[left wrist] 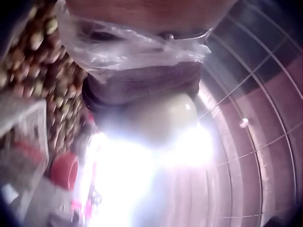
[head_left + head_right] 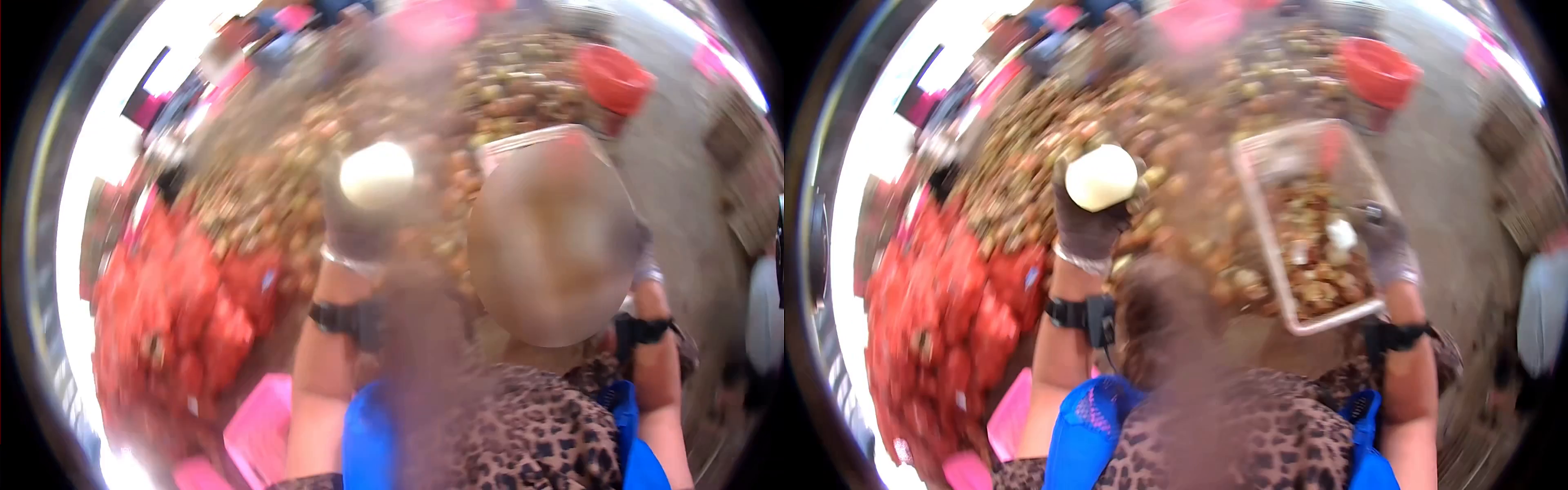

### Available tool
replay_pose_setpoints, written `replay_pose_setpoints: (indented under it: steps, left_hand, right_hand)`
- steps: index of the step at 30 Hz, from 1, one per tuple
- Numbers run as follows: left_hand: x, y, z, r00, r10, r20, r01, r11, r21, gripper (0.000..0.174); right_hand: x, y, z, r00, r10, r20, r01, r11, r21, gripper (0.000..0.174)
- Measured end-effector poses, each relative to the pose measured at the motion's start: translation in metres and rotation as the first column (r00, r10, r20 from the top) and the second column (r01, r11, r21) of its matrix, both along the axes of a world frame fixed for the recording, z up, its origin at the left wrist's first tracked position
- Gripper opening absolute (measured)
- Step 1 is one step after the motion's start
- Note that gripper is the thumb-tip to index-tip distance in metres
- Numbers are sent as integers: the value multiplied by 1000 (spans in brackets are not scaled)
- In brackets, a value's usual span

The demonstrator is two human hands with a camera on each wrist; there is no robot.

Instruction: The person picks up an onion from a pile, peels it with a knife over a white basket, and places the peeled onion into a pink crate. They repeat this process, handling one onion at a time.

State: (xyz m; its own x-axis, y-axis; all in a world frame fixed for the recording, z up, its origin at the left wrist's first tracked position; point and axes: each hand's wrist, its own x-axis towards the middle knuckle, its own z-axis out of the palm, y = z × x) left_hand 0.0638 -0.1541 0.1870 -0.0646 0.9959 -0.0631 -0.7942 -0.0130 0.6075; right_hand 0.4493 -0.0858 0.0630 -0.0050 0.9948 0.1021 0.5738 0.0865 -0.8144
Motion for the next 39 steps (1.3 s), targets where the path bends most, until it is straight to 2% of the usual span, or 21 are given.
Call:
replay_pose_setpoints:
  steps: [2, 4, 6, 9, 10, 11, 12, 13, 16, 18, 22, 25, 26, 27, 28, 30, 32, 33, 35, 37, 39]
  left_hand:
    - [-98, -82, 4, 933, 257, -251, -265, 964, 2, 73]
    - [-189, -177, 4, 695, 483, -533, -499, 857, 126, 74]
    - [-221, -277, 9, 424, 553, -717, -705, 699, 122, 53]
    - [-273, -433, -44, 143, 275, -951, -869, 494, 12, 28]
    - [-303, -485, -86, 142, 328, -934, -934, 358, -16, 23]
    - [-342, -545, -129, -19, 27, -999, -920, 390, 28, 15]
    - [-318, -541, -129, 31, 100, -994, -942, 337, 4, 10]
    - [-309, -528, -120, 279, 101, -955, -960, 38, -276, 9]
    - [-282, -449, -118, 105, 416, -903, -989, 140, -51, 16]
    - [-250, -367, -101, 234, 443, -866, -941, 327, -88, 16]
    - [-255, -278, -204, 383, 158, -910, -798, 554, -239, 26]
    - [-228, -283, -342, -12, -229, -973, -882, 461, -98, 41]
    - [-210, -299, -382, 431, -97, -897, -787, 445, -427, 49]
    - [-192, -313, -420, 814, 90, -573, -563, 363, -742, 59]
    - [-174, -331, -462, 946, 209, -247, -295, 247, -923, 68]
    - [-138, -310, -411, 925, 376, -63, -145, 195, -970, 55]
    - [-132, -300, -418, 877, 468, 108, -55, 322, -945, 51]
    - [-147, -305, -464, 863, 467, 194, -51, 461, -886, 54]
    - [-155, -252, -419, 911, 368, -188, -317, 330, -889, 69]
    - [-181, -215, -408, 827, 525, -203, -471, 447, -761, 54]
    - [-202, -164, -380, 782, 315, -538, -622, 453, -639, 41]
  right_hand:
    - [-4, -3, -20, 993, 65, -103, -67, 997, -23, 24]
    - [-6, -5, -38, 987, 101, -127, -109, 992, -59, 23]
    - [-12, -12, -32, 992, 111, -60, -119, 984, -134, 24]
    - [-11, -20, -28, 990, 134, -53, -141, 976, -166, 25]
    - [-9, -19, -35, 982, 150, -113, -168, 972, -164, 24]
    - [-11, -21, -31, 984, 144, -105, -161, 971, -177, 23]
    - [-17, -24, -28, 985, 136, -101, -154, 970, -190, 23]
    - [-24, -29, -25, 987, 128, -100, -146, 967, -206, 22]
    - [-18, -26, -34, 988, 152, -10, -151, 968, -202, 23]
    - [-16, -30, -35, 986, 150, 69, -136, 975, -174, 23]
    - [3, -45, -51, 994, 102, 37, -94, 980, -175, 23]
    - [11, -68, -39, 992, -30, 125, 60, 968, -243, 22]
    - [10, -76, -33, 982, -72, 173, 108, 972, -207, 20]
    - [18, -81, -31, 975, -95, 202, 137, 969, -207, 19]
    - [24, -86, -32, 968, -111, 227, 159, 966, -206, 19]
    - [32, -93, -40, 960, -132, 246, 181, 965, -189, 18]
    - [35, -95, -43, 965, -140, 222, 200, 941, -274, 18]
    - [37, -96, -44, 968, -140, 209, 203, 927, -316, 19]
    - [4, -91, -29, 964, -132, 230, 208, 914, -349, 18]
    - [-6, -83, -26, 965, -139, 222, 219, 893, -394, 18]
    - [-13, -74, -28, 973, -124, 197, 189, 915, -355, 18]
